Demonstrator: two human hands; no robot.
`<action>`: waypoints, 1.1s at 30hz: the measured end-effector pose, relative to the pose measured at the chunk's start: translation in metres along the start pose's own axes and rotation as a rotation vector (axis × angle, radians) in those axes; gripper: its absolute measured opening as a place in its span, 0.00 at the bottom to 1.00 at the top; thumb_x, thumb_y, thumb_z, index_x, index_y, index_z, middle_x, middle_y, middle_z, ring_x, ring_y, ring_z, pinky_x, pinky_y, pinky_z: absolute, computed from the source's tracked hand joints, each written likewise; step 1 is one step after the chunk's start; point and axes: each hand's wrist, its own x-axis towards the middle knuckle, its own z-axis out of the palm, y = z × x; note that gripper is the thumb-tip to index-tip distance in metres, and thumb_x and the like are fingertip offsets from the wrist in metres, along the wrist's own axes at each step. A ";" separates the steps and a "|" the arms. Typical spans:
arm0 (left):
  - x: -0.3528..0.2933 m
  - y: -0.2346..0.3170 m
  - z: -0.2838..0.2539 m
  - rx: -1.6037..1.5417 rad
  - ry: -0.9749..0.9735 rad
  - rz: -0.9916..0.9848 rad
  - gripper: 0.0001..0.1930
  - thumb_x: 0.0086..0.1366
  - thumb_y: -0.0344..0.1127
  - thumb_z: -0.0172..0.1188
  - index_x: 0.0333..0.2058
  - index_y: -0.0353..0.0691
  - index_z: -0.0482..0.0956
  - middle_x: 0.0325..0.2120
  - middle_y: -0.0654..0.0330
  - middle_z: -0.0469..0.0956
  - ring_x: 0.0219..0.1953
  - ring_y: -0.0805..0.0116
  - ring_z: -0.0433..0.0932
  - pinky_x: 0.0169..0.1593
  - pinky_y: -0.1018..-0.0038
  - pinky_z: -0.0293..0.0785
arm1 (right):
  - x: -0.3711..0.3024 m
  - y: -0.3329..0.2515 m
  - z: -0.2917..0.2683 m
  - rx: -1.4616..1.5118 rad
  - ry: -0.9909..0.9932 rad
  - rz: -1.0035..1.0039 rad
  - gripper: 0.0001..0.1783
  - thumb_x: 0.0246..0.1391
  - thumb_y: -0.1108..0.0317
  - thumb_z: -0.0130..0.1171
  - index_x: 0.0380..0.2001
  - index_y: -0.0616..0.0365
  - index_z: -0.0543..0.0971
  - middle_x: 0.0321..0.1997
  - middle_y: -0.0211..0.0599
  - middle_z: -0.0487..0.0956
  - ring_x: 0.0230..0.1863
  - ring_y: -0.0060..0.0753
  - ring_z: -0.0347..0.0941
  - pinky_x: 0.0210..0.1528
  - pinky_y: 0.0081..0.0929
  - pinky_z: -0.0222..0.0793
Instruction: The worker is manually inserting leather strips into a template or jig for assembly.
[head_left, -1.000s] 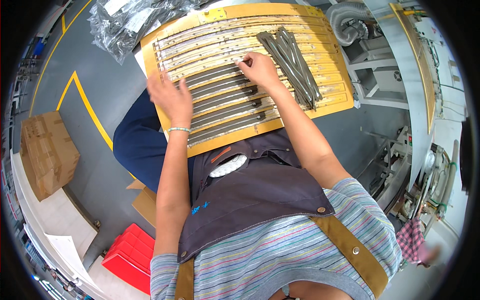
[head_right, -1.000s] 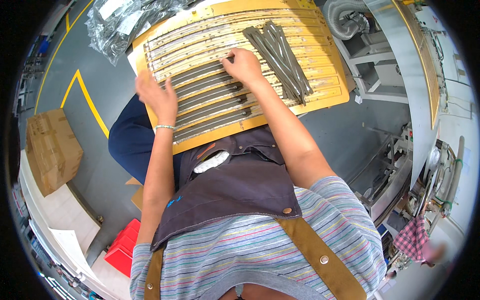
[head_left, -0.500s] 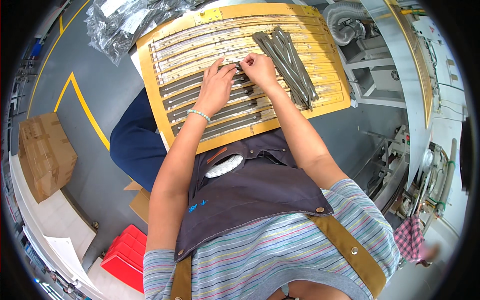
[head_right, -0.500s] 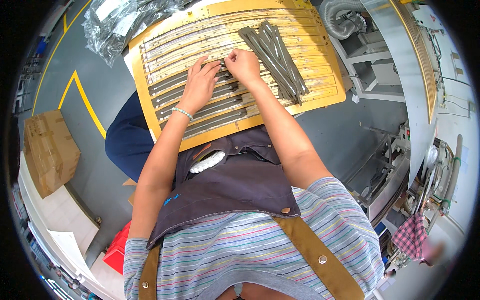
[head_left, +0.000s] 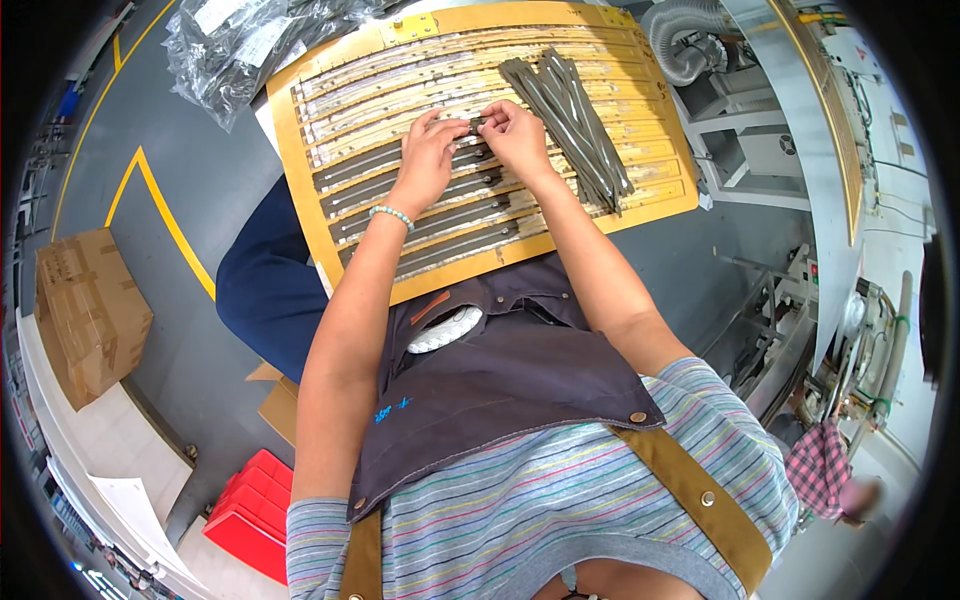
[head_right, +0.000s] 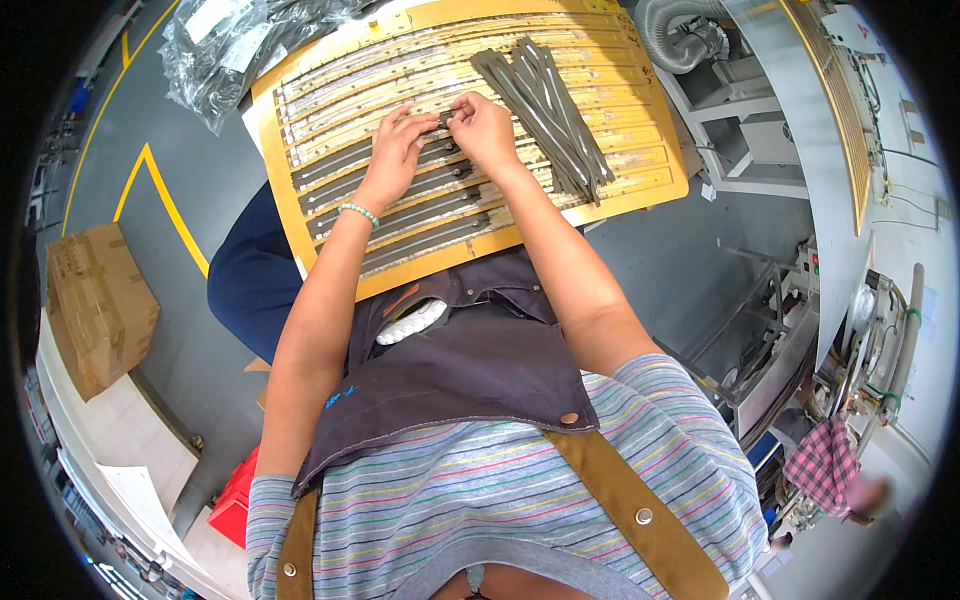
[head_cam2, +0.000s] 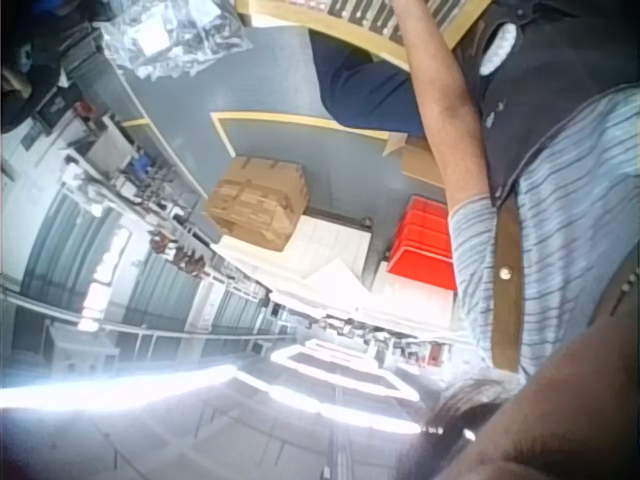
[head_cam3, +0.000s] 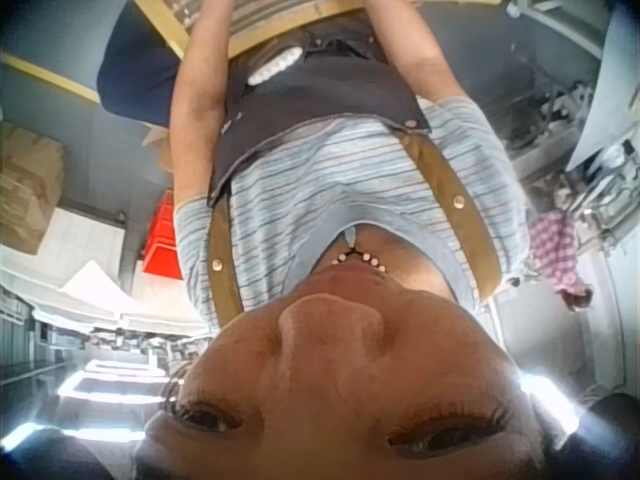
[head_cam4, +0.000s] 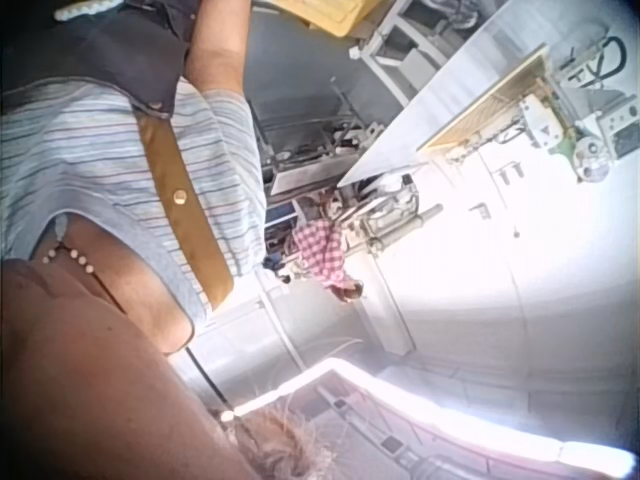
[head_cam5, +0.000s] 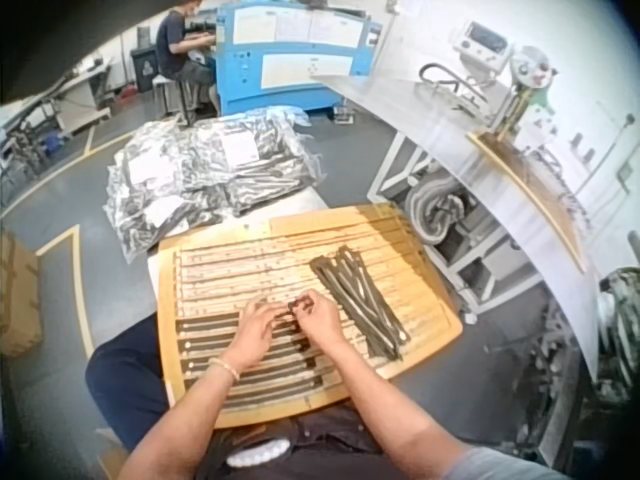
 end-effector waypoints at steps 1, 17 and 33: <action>-0.001 -0.001 -0.001 0.003 0.002 0.000 0.19 0.67 0.19 0.58 0.54 0.42 0.83 0.61 0.64 0.81 0.73 0.48 0.63 0.76 0.53 0.56 | 0.000 -0.001 0.001 0.005 -0.001 0.012 0.11 0.53 0.73 0.69 0.41 0.60 0.85 0.30 0.39 0.86 0.32 0.36 0.85 0.38 0.32 0.79; -0.002 0.011 -0.006 0.196 -0.043 0.046 0.19 0.67 0.22 0.60 0.54 0.45 0.85 0.62 0.68 0.79 0.72 0.51 0.65 0.73 0.55 0.59 | 0.001 0.003 0.004 -0.138 0.095 -0.092 0.06 0.51 0.70 0.70 0.33 0.60 0.85 0.32 0.41 0.84 0.32 0.41 0.83 0.39 0.35 0.79; -0.006 0.018 -0.021 0.356 -0.094 0.254 0.20 0.70 0.30 0.58 0.60 0.41 0.82 0.66 0.65 0.75 0.73 0.52 0.64 0.73 0.55 0.59 | -0.010 0.014 -0.081 -0.276 0.292 -0.133 0.07 0.58 0.67 0.67 0.36 0.58 0.87 0.34 0.38 0.83 0.31 0.39 0.81 0.39 0.37 0.77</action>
